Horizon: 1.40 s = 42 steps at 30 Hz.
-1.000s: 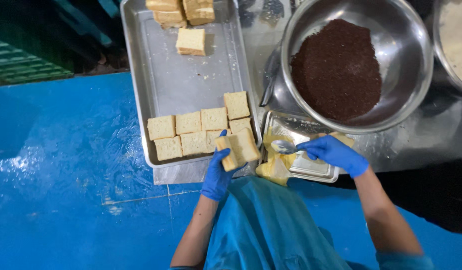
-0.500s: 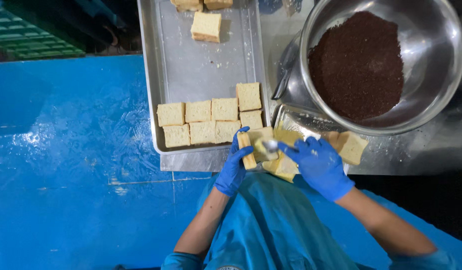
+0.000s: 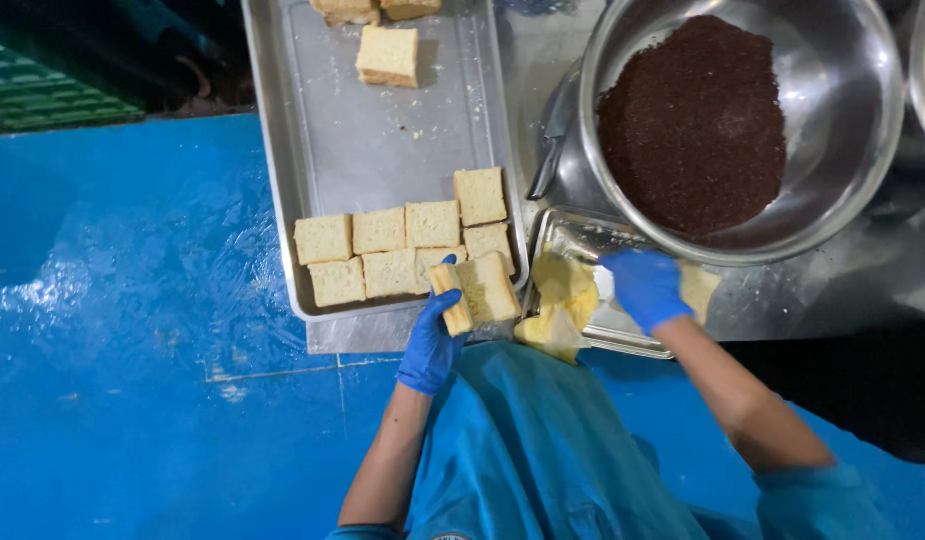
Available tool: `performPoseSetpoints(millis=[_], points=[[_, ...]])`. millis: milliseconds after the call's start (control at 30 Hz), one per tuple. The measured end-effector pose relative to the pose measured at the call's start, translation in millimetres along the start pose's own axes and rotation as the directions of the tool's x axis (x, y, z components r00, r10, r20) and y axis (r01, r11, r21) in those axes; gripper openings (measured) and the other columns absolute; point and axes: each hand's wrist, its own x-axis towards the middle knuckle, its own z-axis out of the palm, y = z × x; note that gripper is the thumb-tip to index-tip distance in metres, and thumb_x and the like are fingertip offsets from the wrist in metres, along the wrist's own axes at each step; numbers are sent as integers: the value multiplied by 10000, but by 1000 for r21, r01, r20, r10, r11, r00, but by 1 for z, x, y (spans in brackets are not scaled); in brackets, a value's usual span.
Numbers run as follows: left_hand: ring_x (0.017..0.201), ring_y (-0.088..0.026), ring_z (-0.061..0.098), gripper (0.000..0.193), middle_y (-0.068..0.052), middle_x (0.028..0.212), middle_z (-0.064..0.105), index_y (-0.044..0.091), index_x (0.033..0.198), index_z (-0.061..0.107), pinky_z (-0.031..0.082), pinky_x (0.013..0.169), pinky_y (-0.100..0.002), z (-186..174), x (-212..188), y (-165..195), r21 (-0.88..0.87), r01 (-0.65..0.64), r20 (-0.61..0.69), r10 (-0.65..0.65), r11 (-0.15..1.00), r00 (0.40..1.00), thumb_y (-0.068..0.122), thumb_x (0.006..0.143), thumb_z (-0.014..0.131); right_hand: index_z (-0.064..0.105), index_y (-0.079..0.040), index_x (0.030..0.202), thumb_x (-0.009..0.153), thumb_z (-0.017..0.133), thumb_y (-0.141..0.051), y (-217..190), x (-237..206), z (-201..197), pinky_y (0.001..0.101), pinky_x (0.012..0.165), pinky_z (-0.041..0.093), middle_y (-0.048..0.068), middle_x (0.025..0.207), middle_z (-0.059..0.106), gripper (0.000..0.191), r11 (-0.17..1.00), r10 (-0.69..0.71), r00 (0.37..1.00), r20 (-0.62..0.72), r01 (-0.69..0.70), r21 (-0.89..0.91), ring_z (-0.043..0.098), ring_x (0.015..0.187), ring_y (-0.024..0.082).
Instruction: The person spreads a yellow filling from a small tray onto a slice of bread using a spoon, presses a second bread slice on top to form a sandwich, dips the sandwich edges into a large bowl of dark sprinkles, and places the finished sandwich on a metal tray with other completed sandwiches.
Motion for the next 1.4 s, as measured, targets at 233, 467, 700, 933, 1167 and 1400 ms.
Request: performPoseSetpoints(millis=[233,467,700,933,1167,1400], points=[[1105,-220,620,650,-56,1241,607,72,1505,500,532,933,-367,-11,14,0,-136,97,-108,-112,986,988,148,898,719,793,-365,1146,886,542,-126,10,26,40,450,834,577,96,1035,745,433,987,-91,957,274,50,155,726,964,292],[1178,-193,582,751,-54,1369,567,173,1608,444,507,999,-326,25,1,24,-140,36,96,-22,990,995,139,900,691,796,-295,1228,923,592,-30,24,12,-32,375,713,555,130,790,686,453,621,-192,863,466,-261,739,613,717,225],[1266,-191,567,729,-51,1387,562,170,1576,436,480,1076,-342,49,1,18,40,-37,103,32,999,994,155,882,659,738,-311,1277,841,652,-63,-51,-14,-111,349,748,536,51,878,686,508,913,-236,925,-299,317,258,660,800,217],[1167,-182,586,719,-34,1326,582,167,1555,453,501,993,-335,39,9,9,119,-77,88,67,990,994,132,873,678,729,-354,1157,712,687,-137,-73,-36,-129,389,770,556,11,896,679,496,849,-528,847,-58,527,-33,690,926,245],[1105,-185,625,548,-30,1203,633,134,1388,564,528,925,-339,-22,33,-3,-20,-40,-69,39,999,997,150,865,724,721,-411,1288,933,607,-260,-9,-5,-76,490,771,565,131,1016,736,402,978,73,967,246,-118,173,722,885,349],[1023,-197,644,417,-30,1091,661,131,1239,636,538,868,-343,-42,38,-9,-96,61,-79,-69,993,994,164,840,751,752,-380,1220,817,625,-118,-2,32,17,454,837,585,114,1099,743,496,990,8,963,268,-46,134,741,948,313]])
